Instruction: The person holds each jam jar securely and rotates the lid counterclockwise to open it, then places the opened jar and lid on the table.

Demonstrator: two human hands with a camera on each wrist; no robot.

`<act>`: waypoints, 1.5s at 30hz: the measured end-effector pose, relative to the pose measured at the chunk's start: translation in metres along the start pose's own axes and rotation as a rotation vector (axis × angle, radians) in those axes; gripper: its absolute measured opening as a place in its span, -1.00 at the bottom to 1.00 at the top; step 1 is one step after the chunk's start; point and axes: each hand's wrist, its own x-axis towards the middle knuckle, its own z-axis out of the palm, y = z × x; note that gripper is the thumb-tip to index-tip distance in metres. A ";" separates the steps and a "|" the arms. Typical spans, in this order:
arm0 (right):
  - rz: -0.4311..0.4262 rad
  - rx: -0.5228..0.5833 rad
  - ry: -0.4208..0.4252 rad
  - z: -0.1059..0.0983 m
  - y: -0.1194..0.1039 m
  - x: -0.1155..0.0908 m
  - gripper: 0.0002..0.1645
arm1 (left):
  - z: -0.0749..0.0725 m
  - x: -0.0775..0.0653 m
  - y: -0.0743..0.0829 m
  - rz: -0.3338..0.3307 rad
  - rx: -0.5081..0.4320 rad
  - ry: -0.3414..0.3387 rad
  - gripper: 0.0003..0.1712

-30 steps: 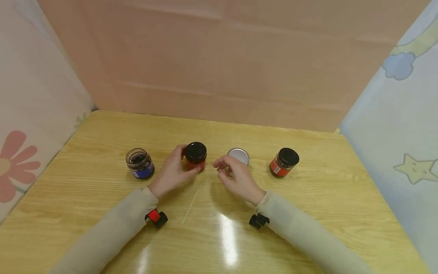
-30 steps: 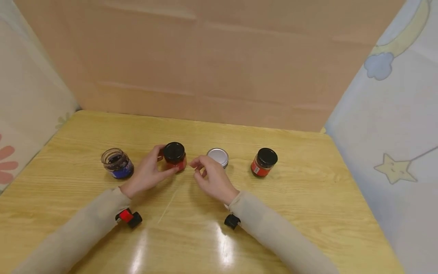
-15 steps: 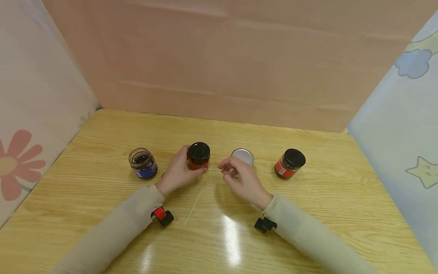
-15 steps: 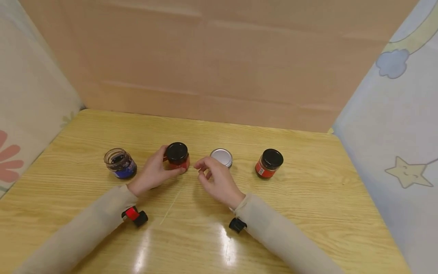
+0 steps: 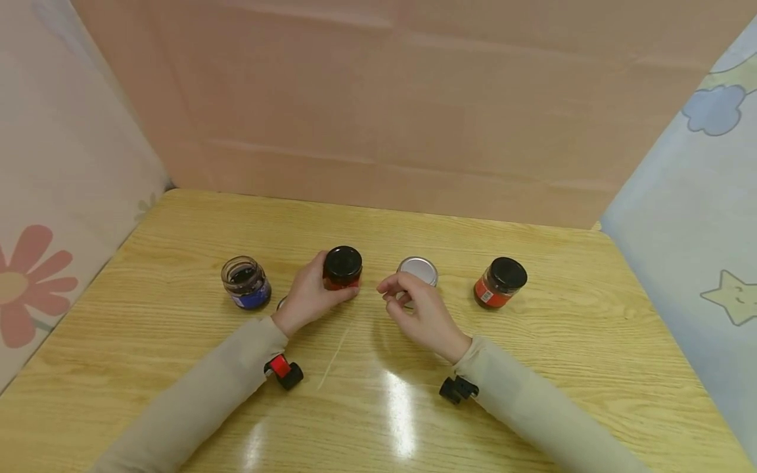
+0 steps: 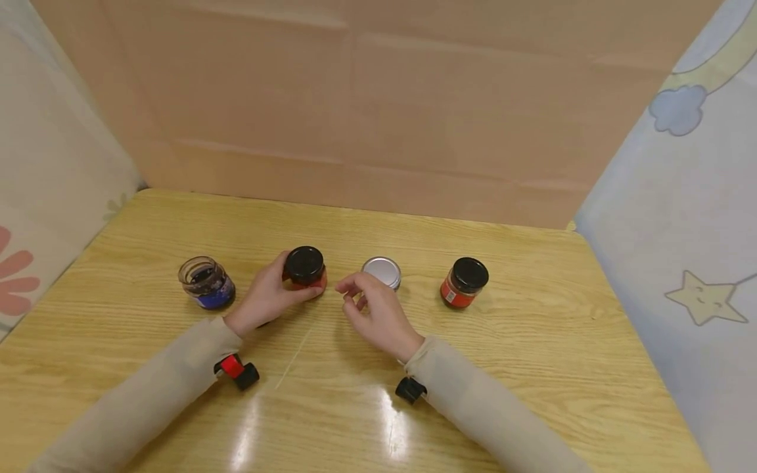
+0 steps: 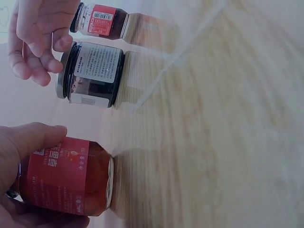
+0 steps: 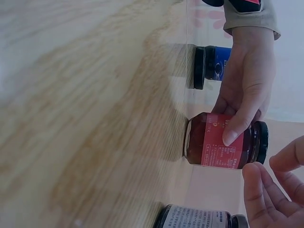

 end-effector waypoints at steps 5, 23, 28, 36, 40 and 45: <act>0.000 -0.002 0.006 0.001 0.001 -0.001 -0.78 | 0.002 -0.001 0.002 -0.018 0.015 0.018 -0.25; 0.007 0.004 0.028 0.000 0.001 -0.001 -0.79 | 0.004 -0.006 0.003 -0.090 -0.032 0.046 -0.24; 0.003 0.006 0.027 0.000 0.001 -0.001 -0.79 | -0.001 -0.011 0.007 -0.074 -0.043 0.055 -0.24; -0.004 -0.007 0.041 -0.002 0.001 0.000 -0.78 | -0.008 -0.016 0.017 0.031 -0.032 0.079 -0.27; -0.013 -0.014 0.042 -0.001 0.000 0.001 -0.78 | -0.008 -0.018 0.018 0.050 -0.020 0.077 -0.29; 0.006 0.000 0.040 0.000 -0.001 0.002 -0.79 | -0.007 -0.020 0.018 0.062 0.000 0.073 -0.31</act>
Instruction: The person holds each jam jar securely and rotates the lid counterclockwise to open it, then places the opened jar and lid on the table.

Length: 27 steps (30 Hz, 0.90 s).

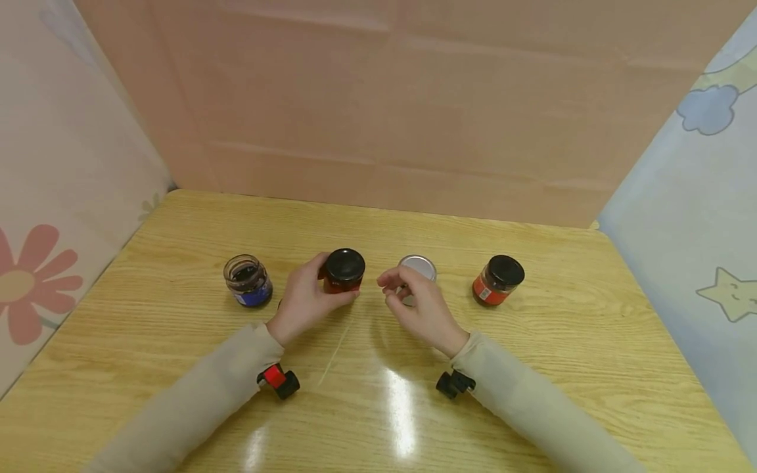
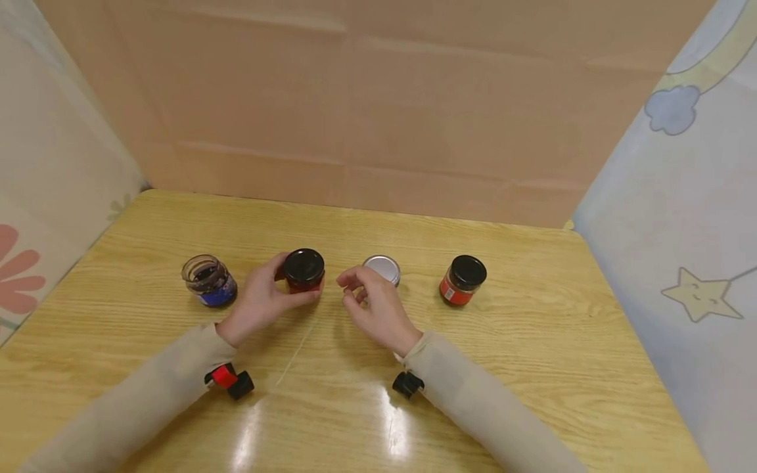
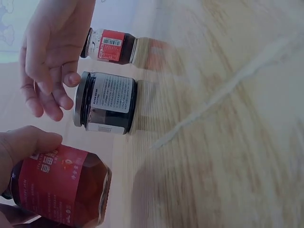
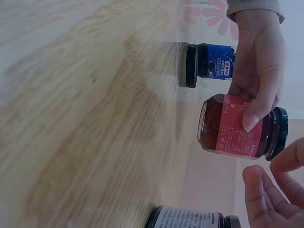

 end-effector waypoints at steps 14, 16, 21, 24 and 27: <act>0.059 0.102 -0.010 0.003 -0.011 0.004 -0.42 | 0.003 -0.006 0.009 0.132 0.146 0.015 -0.33; 0.065 0.110 -0.016 0.004 -0.012 0.004 -0.37 | 0.003 -0.007 0.011 0.134 0.163 0.012 -0.33; 0.078 0.095 -0.024 0.006 -0.014 0.005 -0.33 | 0.002 -0.006 0.014 0.136 0.204 0.003 -0.31; 0.096 0.080 -0.028 0.007 -0.015 0.007 -0.30 | 0.002 -0.007 0.016 0.152 0.254 0.006 -0.33; 0.108 0.064 -0.026 0.008 -0.017 0.008 -0.27 | 0.003 -0.009 0.018 0.180 0.309 0.021 -0.35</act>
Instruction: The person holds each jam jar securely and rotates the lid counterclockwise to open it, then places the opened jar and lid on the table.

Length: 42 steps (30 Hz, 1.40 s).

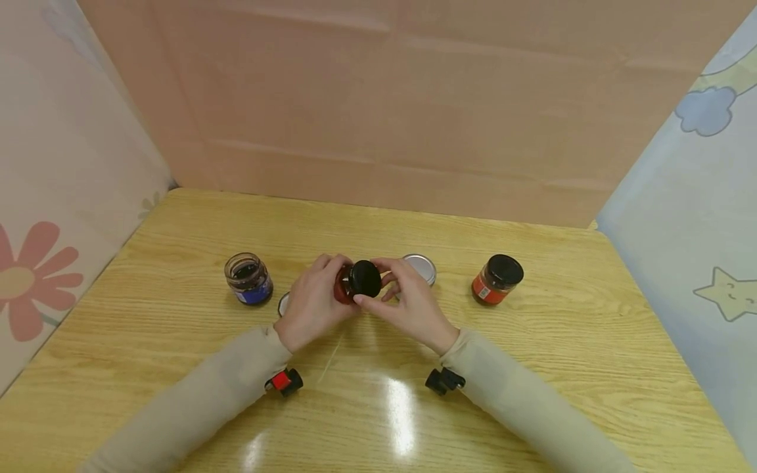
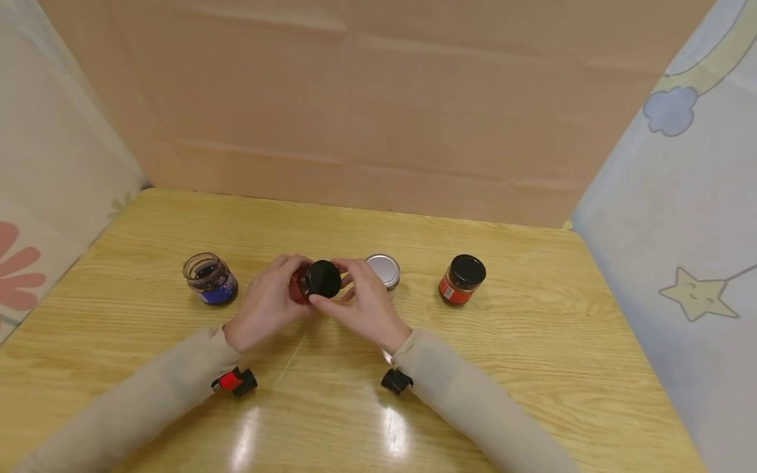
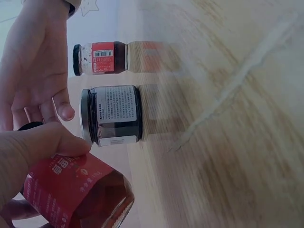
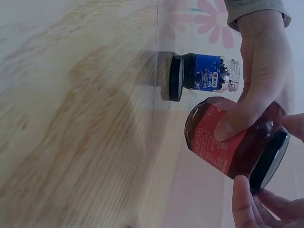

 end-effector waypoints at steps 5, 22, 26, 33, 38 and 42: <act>-0.008 -0.053 0.026 0.004 -0.001 0.001 -0.30 | 0.001 -0.002 0.002 0.023 0.056 0.017 -0.35; 0.054 -0.208 0.121 0.013 -0.005 0.003 -0.45 | 0.007 -0.009 0.012 0.109 0.233 0.030 -0.49; 0.074 -0.185 0.131 0.011 -0.002 0.004 -0.49 | 0.007 -0.008 0.012 0.112 0.236 0.021 -0.49; 0.013 -0.145 0.131 0.007 0.003 0.002 -0.55 | 0.006 -0.008 0.013 0.123 0.219 0.011 -0.44; -0.041 -0.137 0.104 0.006 0.004 0.001 -0.56 | 0.006 -0.010 0.012 0.096 0.156 0.008 -0.44; -0.100 -0.155 0.071 0.003 0.004 0.002 -0.54 | 0.005 -0.010 0.010 0.075 0.078 -0.011 -0.45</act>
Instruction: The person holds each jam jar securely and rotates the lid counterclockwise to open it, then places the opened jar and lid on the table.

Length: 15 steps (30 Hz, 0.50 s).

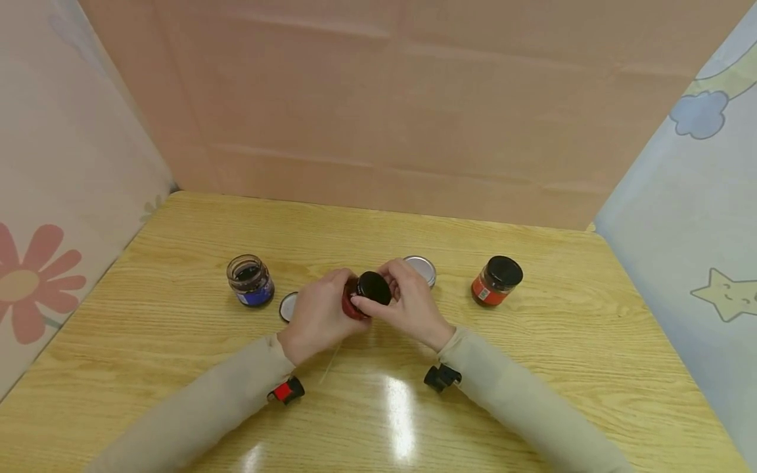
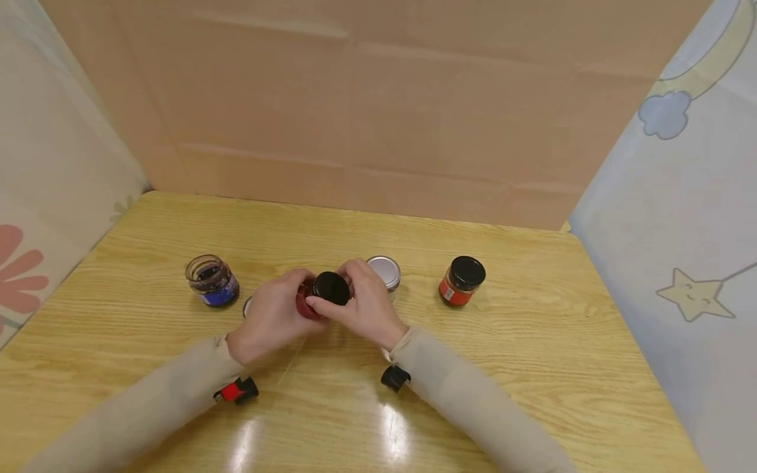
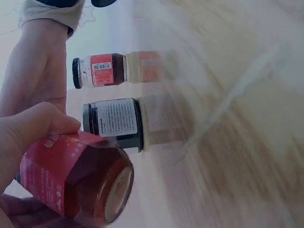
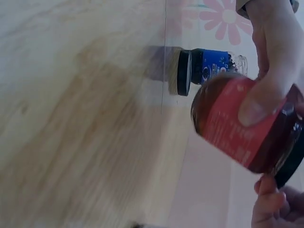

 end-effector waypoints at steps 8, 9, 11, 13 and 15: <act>-0.097 -0.051 -0.108 -0.008 0.001 -0.001 -0.46 | -0.003 -0.004 -0.006 -0.030 -0.123 -0.069 -0.42; -0.098 -0.054 -0.113 -0.008 0.001 -0.001 -0.45 | -0.003 -0.005 -0.006 -0.031 -0.129 -0.069 -0.42; -0.095 -0.052 -0.120 -0.009 0.001 -0.002 -0.43 | -0.003 -0.005 -0.007 -0.030 -0.137 -0.068 -0.40; -0.083 -0.041 -0.122 -0.009 0.000 -0.002 -0.40 | -0.003 -0.004 -0.007 -0.028 -0.141 -0.065 -0.40; -0.064 -0.024 -0.124 -0.010 0.000 -0.002 -0.36 | -0.002 -0.004 -0.007 -0.026 -0.145 -0.059 -0.40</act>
